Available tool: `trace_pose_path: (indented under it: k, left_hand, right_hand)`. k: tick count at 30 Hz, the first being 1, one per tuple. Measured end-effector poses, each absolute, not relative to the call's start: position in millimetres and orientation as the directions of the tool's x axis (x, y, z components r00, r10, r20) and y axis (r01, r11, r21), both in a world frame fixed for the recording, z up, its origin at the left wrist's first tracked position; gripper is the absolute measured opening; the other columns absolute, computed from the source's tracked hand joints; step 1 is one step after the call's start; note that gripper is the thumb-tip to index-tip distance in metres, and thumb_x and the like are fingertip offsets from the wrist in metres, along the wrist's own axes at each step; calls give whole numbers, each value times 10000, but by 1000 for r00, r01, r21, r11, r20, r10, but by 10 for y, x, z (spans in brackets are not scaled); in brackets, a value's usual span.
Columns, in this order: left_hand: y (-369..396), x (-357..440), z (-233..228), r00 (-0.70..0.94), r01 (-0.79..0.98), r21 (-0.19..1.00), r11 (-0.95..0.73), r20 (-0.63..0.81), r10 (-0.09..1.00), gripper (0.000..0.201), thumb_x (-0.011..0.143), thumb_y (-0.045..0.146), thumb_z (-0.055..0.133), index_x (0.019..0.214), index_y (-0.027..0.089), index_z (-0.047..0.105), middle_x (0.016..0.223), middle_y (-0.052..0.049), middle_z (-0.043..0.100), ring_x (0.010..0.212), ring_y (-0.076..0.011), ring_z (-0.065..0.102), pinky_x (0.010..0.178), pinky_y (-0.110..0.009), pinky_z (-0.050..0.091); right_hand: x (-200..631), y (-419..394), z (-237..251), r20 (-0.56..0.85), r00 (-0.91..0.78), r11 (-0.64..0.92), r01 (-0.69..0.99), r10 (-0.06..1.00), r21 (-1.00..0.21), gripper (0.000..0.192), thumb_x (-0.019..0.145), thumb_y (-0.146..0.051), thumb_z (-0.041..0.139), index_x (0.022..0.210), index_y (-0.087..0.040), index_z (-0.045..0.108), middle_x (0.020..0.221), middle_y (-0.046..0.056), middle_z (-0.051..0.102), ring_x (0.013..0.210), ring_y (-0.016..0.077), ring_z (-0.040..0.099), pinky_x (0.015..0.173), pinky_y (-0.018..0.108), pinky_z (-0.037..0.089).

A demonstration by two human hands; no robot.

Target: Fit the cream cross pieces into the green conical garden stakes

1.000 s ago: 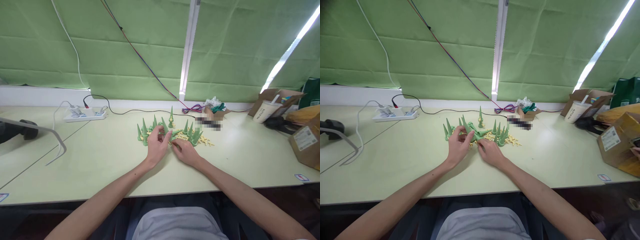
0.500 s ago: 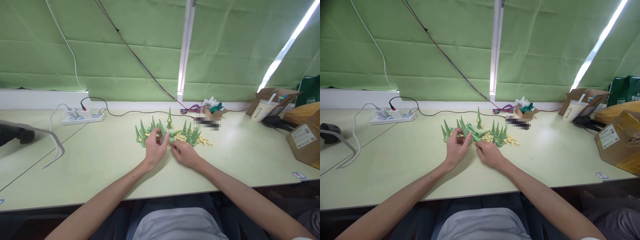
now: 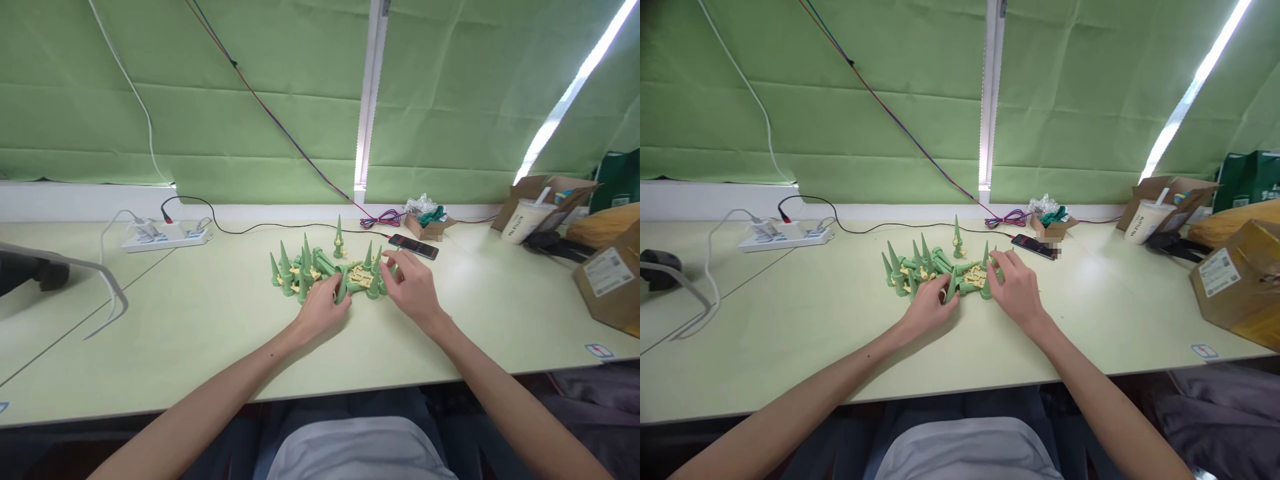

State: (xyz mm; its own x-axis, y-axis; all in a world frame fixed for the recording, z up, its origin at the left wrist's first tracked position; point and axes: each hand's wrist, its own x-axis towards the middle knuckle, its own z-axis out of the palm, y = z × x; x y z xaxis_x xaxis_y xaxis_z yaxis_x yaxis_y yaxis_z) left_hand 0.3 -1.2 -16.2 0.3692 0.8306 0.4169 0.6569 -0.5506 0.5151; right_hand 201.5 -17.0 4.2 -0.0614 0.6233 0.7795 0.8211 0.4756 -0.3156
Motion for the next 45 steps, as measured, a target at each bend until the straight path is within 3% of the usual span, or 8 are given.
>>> trace_pose_path:
  k: [5, 11, 15, 22, 33, 39, 45]
  left_hand:
    - [-27, 19, -175, 430, 643, 513, -569, 372, 822, 223, 817, 236, 486, 687, 207, 307, 606, 37, 421, 533, -117, 379, 521, -270, 259]
    - [-20, 23, -187, 466, 627, 511, -588, 359, 809, 208, 809, 227, 483, 674, 205, 326, 611, 33, 434, 547, -126, 401, 521, -272, 268]
    - [-20, 23, -190, 471, 614, 522, -592, 360, 805, 211, 798, 225, 488, 662, 206, 326, 604, 31, 433, 543, -127, 403, 517, -279, 268]
    - [-28, 21, -192, 495, 600, 513, -614, 365, 789, 215, 798, 229, 492, 645, 205, 344, 580, 34, 421, 526, -127, 392, 511, -281, 250]
    - [-32, 17, -188, 523, 602, 488, -631, 357, 774, 236, 807, 230, 484, 649, 204, 309, 571, 34, 409, 518, -124, 387, 506, -274, 231]
    - [-48, 25, -168, 525, 607, 496, -621, 336, 782, 231, 800, 233, 495, 641, 207, 329, 556, 35, 391, 507, -126, 382, 497, -276, 222]
    - [-60, 27, -142, 533, 593, 505, -627, 337, 776, 221, 792, 224, 495, 637, 207, 338, 551, 35, 390, 506, -129, 385, 497, -278, 226]
  right_hand:
    - [2156, -109, 147, 659, -81, 363, 881, 747, -303, 272, 912, -372, 536, 1079, -190, 650, 1024, 84, 655, 546, 134, 556, 612, 291, 448]
    - [2225, -73, 173, 507, -105, 263, 931, 856, -252, 349, 918, -489, 499, 1038, -210, 670, 915, 67, 675, 581, 156, 571, 638, 296, 423]
    - [2268, 5, 149, 413, -155, 304, 896, 897, -324, 366, 900, -507, 515, 996, -190, 670, 849, 59, 696, 636, 173, 607, 643, 286, 425]
    - [2313, 139, 169, 384, -202, 381, 792, 901, -476, 343, 857, -495, 572, 900, -173, 681, 759, 44, 704, 563, 152, 607, 590, 269, 436]
    - [2200, 246, 371, 315, -378, 489, 740, 870, -461, 317, 868, -420, 557, 712, -178, 690, 645, 15, 655, 511, 123, 545, 521, 246, 381]
    - [2174, 270, 368, 343, -363, 493, 725, 867, -481, 399, 865, -443, 552, 580, -170, 608, 541, 0, 598, 457, 107, 485, 493, 244, 345]
    - [2148, 274, 335, 395, -265, 456, 703, 880, -545, 430, 869, -472, 540, 559, -177, 586, 550, 2, 633, 397, 99, 482, 514, 252, 398]
